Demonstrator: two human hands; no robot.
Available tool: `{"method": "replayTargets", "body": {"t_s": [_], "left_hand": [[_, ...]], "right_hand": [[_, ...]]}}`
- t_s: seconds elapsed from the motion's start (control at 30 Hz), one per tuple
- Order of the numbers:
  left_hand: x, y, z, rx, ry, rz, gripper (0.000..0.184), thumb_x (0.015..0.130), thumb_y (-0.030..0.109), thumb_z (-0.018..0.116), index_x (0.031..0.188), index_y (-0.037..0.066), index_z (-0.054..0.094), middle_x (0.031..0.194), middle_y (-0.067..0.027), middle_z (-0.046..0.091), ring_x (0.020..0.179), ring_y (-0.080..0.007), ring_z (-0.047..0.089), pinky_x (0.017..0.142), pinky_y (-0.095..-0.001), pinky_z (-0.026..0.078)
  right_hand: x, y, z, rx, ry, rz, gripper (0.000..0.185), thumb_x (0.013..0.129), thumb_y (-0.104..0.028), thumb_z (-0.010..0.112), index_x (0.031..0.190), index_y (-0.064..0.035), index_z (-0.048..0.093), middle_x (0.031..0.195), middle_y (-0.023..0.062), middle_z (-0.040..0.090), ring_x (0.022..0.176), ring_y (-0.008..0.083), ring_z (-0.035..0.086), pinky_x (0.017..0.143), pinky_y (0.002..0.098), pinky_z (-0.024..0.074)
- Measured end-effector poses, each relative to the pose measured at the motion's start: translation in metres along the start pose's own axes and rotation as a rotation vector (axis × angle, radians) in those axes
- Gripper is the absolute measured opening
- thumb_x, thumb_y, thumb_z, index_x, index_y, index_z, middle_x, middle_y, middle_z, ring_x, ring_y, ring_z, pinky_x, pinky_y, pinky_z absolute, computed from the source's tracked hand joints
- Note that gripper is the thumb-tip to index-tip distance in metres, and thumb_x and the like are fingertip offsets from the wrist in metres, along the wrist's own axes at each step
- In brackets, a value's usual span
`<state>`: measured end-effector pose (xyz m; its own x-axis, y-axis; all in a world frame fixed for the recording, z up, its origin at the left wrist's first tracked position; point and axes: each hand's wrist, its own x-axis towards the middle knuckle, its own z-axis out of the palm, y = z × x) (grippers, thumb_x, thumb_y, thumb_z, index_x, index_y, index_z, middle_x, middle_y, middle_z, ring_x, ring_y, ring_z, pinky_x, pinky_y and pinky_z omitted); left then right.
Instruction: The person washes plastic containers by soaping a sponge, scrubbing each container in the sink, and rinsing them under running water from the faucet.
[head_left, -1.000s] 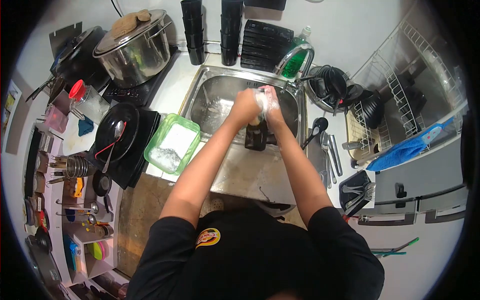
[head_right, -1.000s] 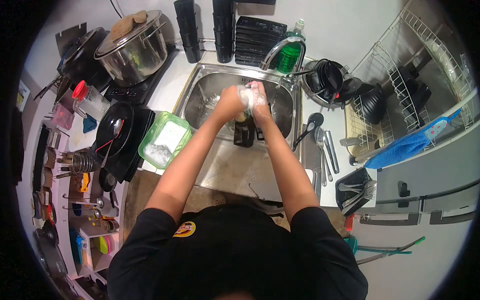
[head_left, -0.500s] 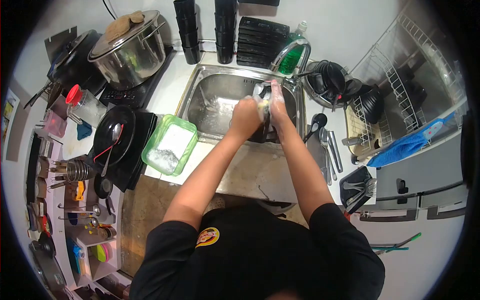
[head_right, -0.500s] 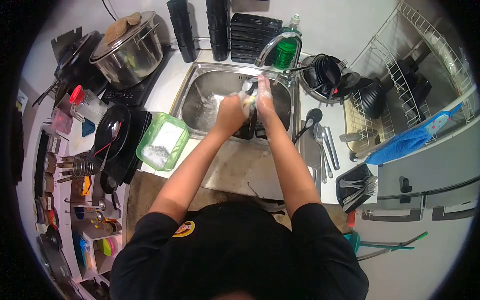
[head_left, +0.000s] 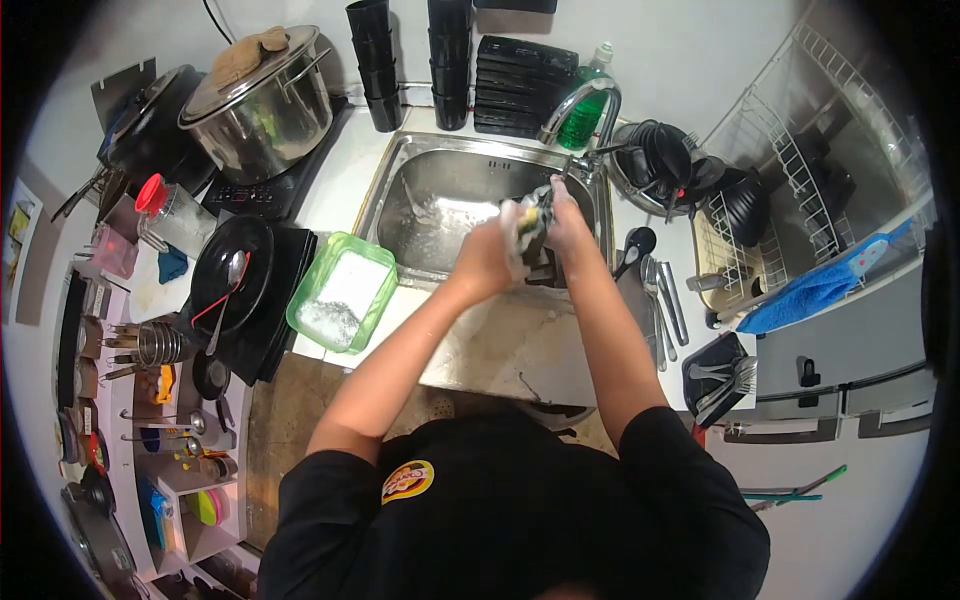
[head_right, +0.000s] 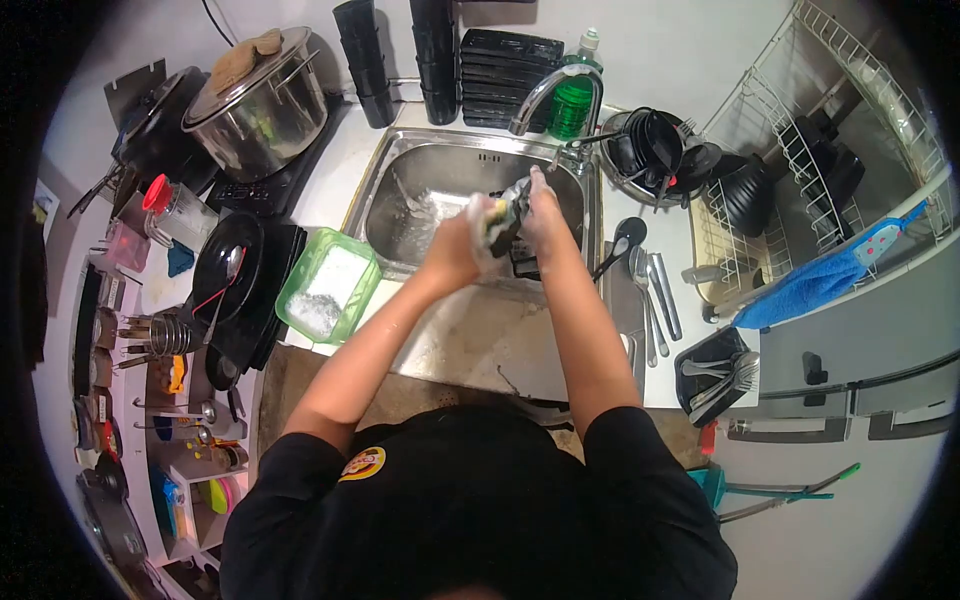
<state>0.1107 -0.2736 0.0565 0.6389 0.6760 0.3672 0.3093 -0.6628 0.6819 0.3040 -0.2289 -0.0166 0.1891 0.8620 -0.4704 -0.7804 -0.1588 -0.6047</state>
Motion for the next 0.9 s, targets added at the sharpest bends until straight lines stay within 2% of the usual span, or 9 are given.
{"method": "replayTargets", "body": {"t_s": [0.27, 0.37, 0.47, 0.57, 0.67, 0.73, 0.77, 0.8, 0.9], "left_hand": [[0.051, -0.039, -0.060, -1.114, -0.076, -0.359, 0.048, 0.067, 0.022, 0.074, 0.106, 0.002, 0.054, 0.090, -0.0055, 0.059, 0.079, -0.0128, 0.057, 0.065, -0.0249, 0.047], [0.060, -0.061, -0.049, -0.552, 0.302, -0.175, 0.046, 0.063, 0.034, 0.078, 0.093, 0.003, 0.060, 0.084, -0.0076, 0.061, 0.076, -0.0179, 0.058, 0.066, -0.0311, 0.047], [0.057, -0.068, -0.023, 0.070, 0.290, -0.034, 0.038, 0.062, 0.035, 0.078, 0.081, 0.007, 0.061, 0.081, -0.0129, 0.061, 0.074, -0.0228, 0.058, 0.066, -0.0342, 0.046], [0.040, -0.015, 0.023, 0.083, 0.324, 0.318, 0.026, 0.066, 0.032, 0.069, 0.073, 0.010, 0.057, 0.072, -0.0161, 0.054, 0.070, -0.0341, 0.055, 0.061, -0.0412, 0.044], [0.034, 0.019, 0.037, 0.176, 0.350, 0.238, 0.021, 0.063, 0.024, 0.068, 0.072, 0.009, 0.056, 0.063, -0.0113, 0.054, 0.057, -0.0323, 0.055, 0.053, -0.0405, 0.043], [0.047, -0.040, 0.037, 0.145, 0.395, 0.277, 0.019, 0.064, 0.024, 0.067, 0.069, 0.009, 0.057, 0.063, -0.0123, 0.057, 0.058, -0.0320, 0.057, 0.055, -0.0408, 0.045], [0.050, -0.029, 0.016, -0.047, 0.371, -0.172, 0.019, 0.066, 0.025, 0.066, 0.067, 0.008, 0.059, 0.065, -0.0135, 0.060, 0.060, -0.0318, 0.059, 0.056, -0.0402, 0.047], [0.058, -0.039, 0.008, 0.115, 0.482, -0.217, 0.018, 0.067, 0.024, 0.066, 0.067, 0.007, 0.060, 0.065, -0.0133, 0.061, 0.061, -0.0312, 0.060, 0.055, -0.0397, 0.048], [0.053, -0.045, 0.029, 0.183, 0.527, 0.005, 0.016, 0.066, 0.024, 0.064, 0.070, 0.008, 0.061, 0.067, -0.0132, 0.061, 0.062, -0.0325, 0.060, 0.057, -0.0402, 0.048]], "right_hand": [[-0.075, -0.019, -0.011, -0.138, -0.497, -0.076, 0.037, 0.073, -0.020, 0.065, 0.106, -0.0059, 0.057, 0.099, 0.0085, 0.062, 0.092, 0.0231, 0.058, 0.084, 0.0444, 0.0437], [-0.114, -0.013, 0.010, -0.310, -0.315, -0.214, 0.035, 0.066, -0.006, 0.066, 0.100, -0.0042, 0.059, 0.092, 0.0061, 0.063, 0.082, 0.0181, 0.059, 0.077, 0.0353, 0.0468], [-0.106, 0.006, 0.011, -0.793, -0.332, -0.591, 0.030, 0.069, -0.004, 0.063, 0.098, 0.0005, 0.060, 0.081, 0.0011, 0.061, 0.071, 0.0076, 0.052, 0.065, 0.0237, 0.0445], [-0.057, 0.041, -0.016, -0.915, -0.365, -0.943, 0.032, 0.069, -0.006, 0.063, 0.101, -0.0007, 0.058, 0.088, 0.0036, 0.062, 0.079, 0.0105, 0.053, 0.074, 0.0249, 0.0439], [-0.072, 0.055, -0.016, -1.008, -0.203, -1.080, 0.038, 0.071, -0.007, 0.069, 0.106, -0.0025, 0.055, 0.099, 0.0053, 0.060, 0.088, 0.0122, 0.056, 0.077, 0.0263, 0.0446], [-0.095, 0.051, -0.016, -1.085, -0.231, -0.961, 0.035, 0.075, -0.008, 0.067, 0.107, -0.0034, 0.054, 0.100, 0.0074, 0.060, 0.091, 0.0145, 0.057, 0.080, 0.0281, 0.0454], [-0.107, 0.054, -0.012, -0.878, -0.232, -0.874, 0.034, 0.076, -0.008, 0.066, 0.108, -0.0034, 0.054, 0.099, 0.0080, 0.060, 0.091, 0.0151, 0.058, 0.080, 0.0291, 0.0459], [-0.113, 0.057, -0.010, -0.670, -0.226, -0.786, 0.033, 0.078, -0.008, 0.064, 0.109, -0.0034, 0.053, 0.099, 0.0086, 0.060, 0.091, 0.0157, 0.058, 0.081, 0.0301, 0.0465], [-0.091, 0.063, -0.011, -0.165, -0.121, -0.510, 0.028, 0.083, -0.025, 0.059, 0.105, -0.0081, 0.055, 0.097, 0.0074, 0.060, 0.088, 0.0162, 0.058, 0.077, 0.0308, 0.0474]]}}
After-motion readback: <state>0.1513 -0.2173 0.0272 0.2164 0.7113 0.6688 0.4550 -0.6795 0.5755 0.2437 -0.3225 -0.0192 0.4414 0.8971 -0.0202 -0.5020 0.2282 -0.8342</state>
